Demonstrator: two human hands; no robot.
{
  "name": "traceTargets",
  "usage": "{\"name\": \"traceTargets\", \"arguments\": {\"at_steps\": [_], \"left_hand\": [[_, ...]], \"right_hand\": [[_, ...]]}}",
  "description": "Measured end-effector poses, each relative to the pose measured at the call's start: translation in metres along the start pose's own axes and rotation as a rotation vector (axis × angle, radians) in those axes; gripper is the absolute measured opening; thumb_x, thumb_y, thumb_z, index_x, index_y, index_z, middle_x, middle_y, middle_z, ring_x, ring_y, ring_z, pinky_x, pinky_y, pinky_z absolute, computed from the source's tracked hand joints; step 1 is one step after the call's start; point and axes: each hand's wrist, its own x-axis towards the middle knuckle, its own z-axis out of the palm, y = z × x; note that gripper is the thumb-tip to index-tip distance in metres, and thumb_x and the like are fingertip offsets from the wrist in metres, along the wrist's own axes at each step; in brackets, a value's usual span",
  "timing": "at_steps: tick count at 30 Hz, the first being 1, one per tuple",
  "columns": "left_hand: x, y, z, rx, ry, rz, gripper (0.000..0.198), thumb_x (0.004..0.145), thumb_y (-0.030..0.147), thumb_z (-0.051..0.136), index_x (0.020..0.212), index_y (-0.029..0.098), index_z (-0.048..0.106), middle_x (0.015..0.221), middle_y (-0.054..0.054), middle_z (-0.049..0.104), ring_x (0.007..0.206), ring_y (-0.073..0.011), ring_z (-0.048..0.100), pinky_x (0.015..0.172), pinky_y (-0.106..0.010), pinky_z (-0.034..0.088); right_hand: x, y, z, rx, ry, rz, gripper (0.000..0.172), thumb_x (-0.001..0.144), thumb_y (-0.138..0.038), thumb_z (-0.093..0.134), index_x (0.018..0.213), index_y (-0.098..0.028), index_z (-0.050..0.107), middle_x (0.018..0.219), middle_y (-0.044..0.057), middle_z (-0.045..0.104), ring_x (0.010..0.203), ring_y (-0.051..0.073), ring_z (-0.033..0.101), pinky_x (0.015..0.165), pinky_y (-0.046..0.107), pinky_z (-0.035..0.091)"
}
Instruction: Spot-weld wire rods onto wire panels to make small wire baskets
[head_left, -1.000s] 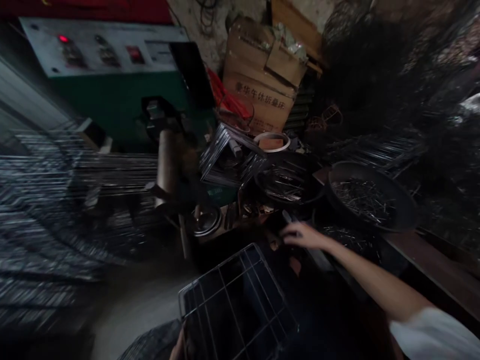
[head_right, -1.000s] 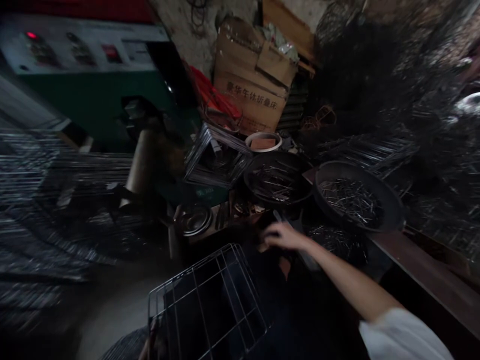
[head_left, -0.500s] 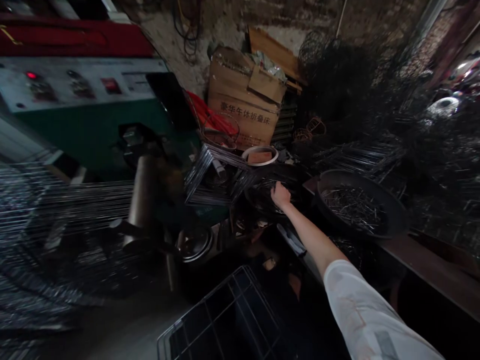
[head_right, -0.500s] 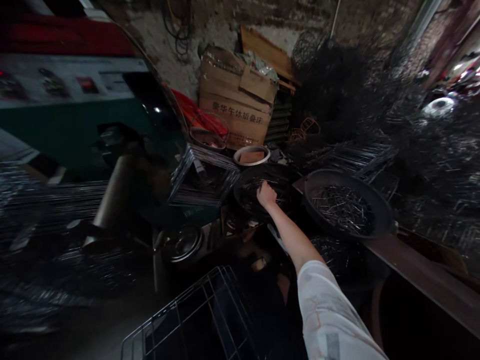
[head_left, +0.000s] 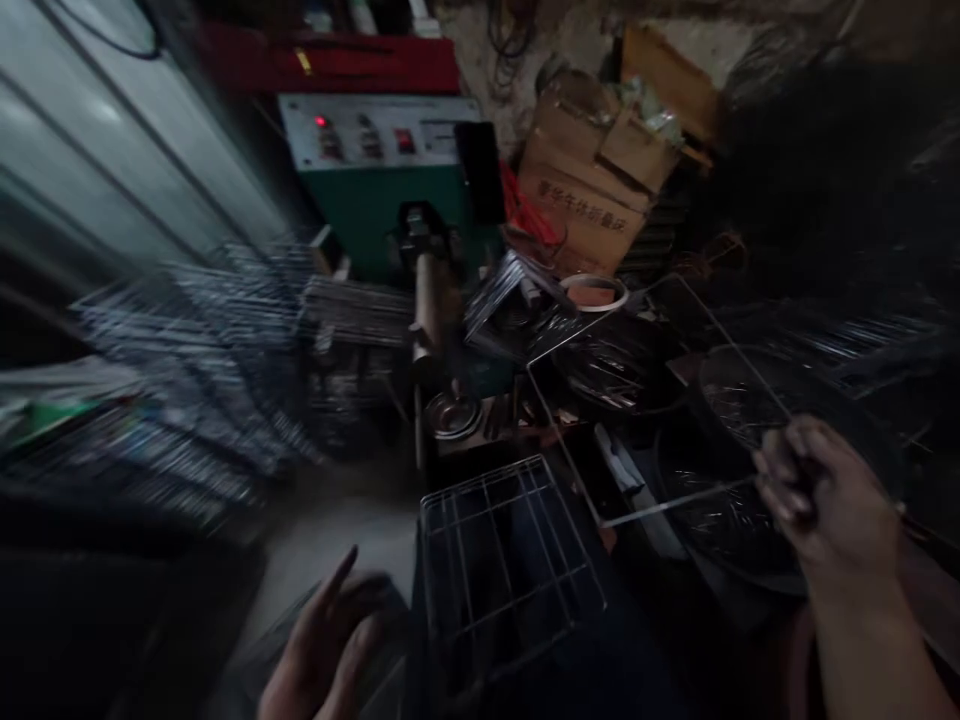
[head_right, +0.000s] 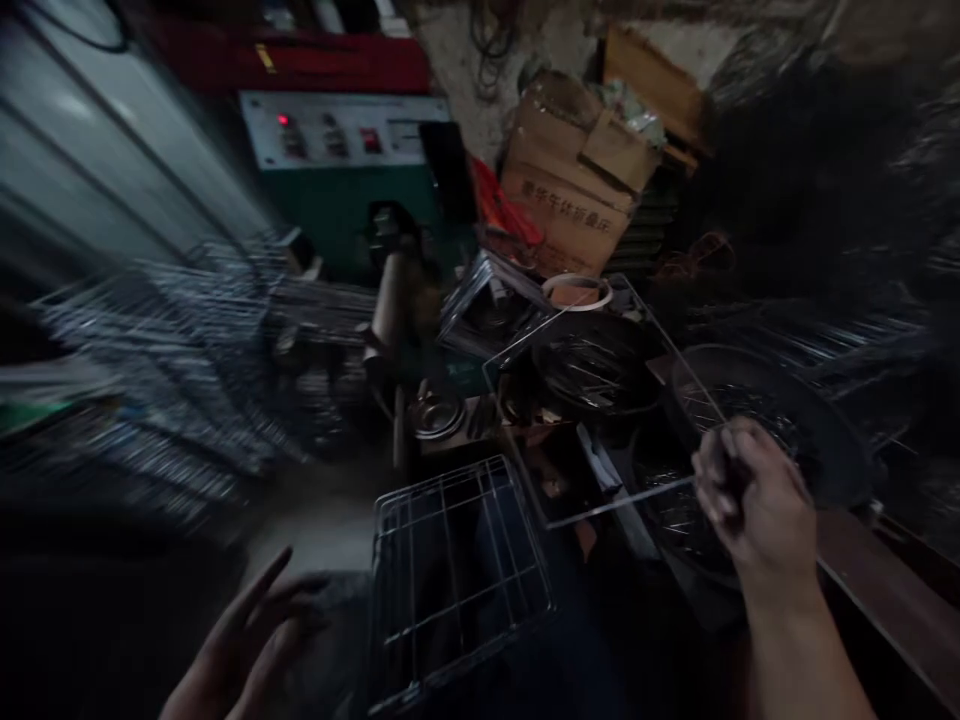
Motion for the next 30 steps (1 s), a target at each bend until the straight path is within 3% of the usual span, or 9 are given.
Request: {"name": "traceTargets", "arguments": {"at_steps": [2,4,7,9,12,16,20,24,30], "left_hand": [[-0.017,0.022,0.016,-0.254,-0.099,0.092,0.07,0.089,0.059,0.054,0.152,0.036,0.033,0.131,-0.006,0.063,0.095,-0.0222,0.068,0.077,-0.032,0.059],[-0.028,0.031,0.035,-0.398,-0.151,0.15,0.073,0.091,0.058,0.053,0.155,0.035,0.027,0.136,-0.009,0.058,0.088,-0.018,0.067,0.073,-0.029,0.058],[-0.032,0.021,0.049,-0.369,0.028,0.104,0.064,0.092,0.048,0.057,0.151,0.032,0.037,0.114,-0.006,0.067,0.061,-0.0077,0.06,0.057,-0.02,0.052],[-0.03,0.006,0.046,-0.267,0.158,0.039,0.057,0.092,0.043,0.059,0.145,0.027,0.048,0.096,-0.002,0.069,0.062,-0.0079,0.06,0.06,-0.019,0.052],[-0.023,-0.019,0.037,-0.151,0.123,-0.013,0.051,0.09,0.042,0.061,0.136,0.02,0.06,0.098,-0.004,0.072,0.092,-0.017,0.068,0.086,-0.027,0.055],[-0.004,-0.054,0.041,-0.159,0.095,-0.06,0.051,0.088,0.044,0.06,0.13,0.016,0.065,0.12,-0.01,0.072,0.117,-0.026,0.064,0.106,-0.038,0.048],[0.018,-0.076,0.056,-0.259,0.042,-0.066,0.053,0.088,0.046,0.059,0.131,0.015,0.063,0.129,-0.012,0.068,0.124,-0.0281,0.06,0.11,-0.043,0.044],[0.027,-0.081,0.064,-0.234,-0.014,0.011,0.05,0.09,0.046,0.058,0.131,0.018,0.063,0.133,-0.009,0.065,0.127,-0.0262,0.057,0.112,-0.041,0.041],[0.028,-0.094,0.062,-0.202,-0.075,-0.03,0.052,0.092,0.049,0.055,0.133,0.018,0.061,0.135,-0.009,0.064,0.128,-0.0263,0.056,0.114,-0.04,0.038]], "right_hand": [[-0.039,0.023,0.005,0.123,-0.063,0.228,0.023,0.088,-0.037,0.066,0.08,-0.023,0.049,0.061,-0.006,0.045,0.034,0.003,0.031,0.03,0.013,0.026],[-0.074,0.051,0.013,0.139,-0.165,0.406,0.026,0.088,-0.042,0.066,0.082,-0.023,0.05,0.063,-0.005,0.049,0.035,0.003,0.034,0.031,0.013,0.03],[-0.107,0.083,0.019,0.018,-0.423,0.577,0.03,0.089,-0.049,0.064,0.083,-0.022,0.052,0.07,0.0,0.058,0.041,0.007,0.045,0.036,0.019,0.04],[-0.112,0.093,0.022,-0.16,-0.547,0.533,0.031,0.09,-0.051,0.063,0.1,-0.022,0.059,0.074,0.002,0.063,0.047,0.01,0.051,0.041,0.021,0.043],[-0.106,0.097,0.033,-0.477,-0.582,0.263,0.053,0.093,-0.048,0.061,0.137,-0.022,0.051,0.067,0.0,0.063,0.05,0.013,0.053,0.043,0.022,0.044],[-0.102,0.105,0.057,-0.82,-0.541,-0.106,0.047,0.097,-0.043,0.054,0.139,-0.024,0.055,0.077,0.003,0.068,0.065,0.018,0.065,0.059,0.028,0.055],[-0.095,0.119,0.069,-1.01,-0.5,-0.301,0.045,0.099,-0.042,0.047,0.137,-0.021,0.057,0.098,0.009,0.073,0.085,0.024,0.071,0.081,0.037,0.058],[-0.075,0.146,0.057,-1.03,-0.51,-0.257,0.043,0.099,-0.041,0.043,0.134,-0.021,0.058,0.115,0.011,0.072,0.103,0.026,0.07,0.093,0.04,0.055],[-0.064,0.196,0.035,-0.853,-0.593,-0.049,0.047,0.1,-0.049,0.039,0.133,-0.02,0.056,0.121,0.011,0.07,0.11,0.025,0.068,0.09,0.036,0.056]]}}
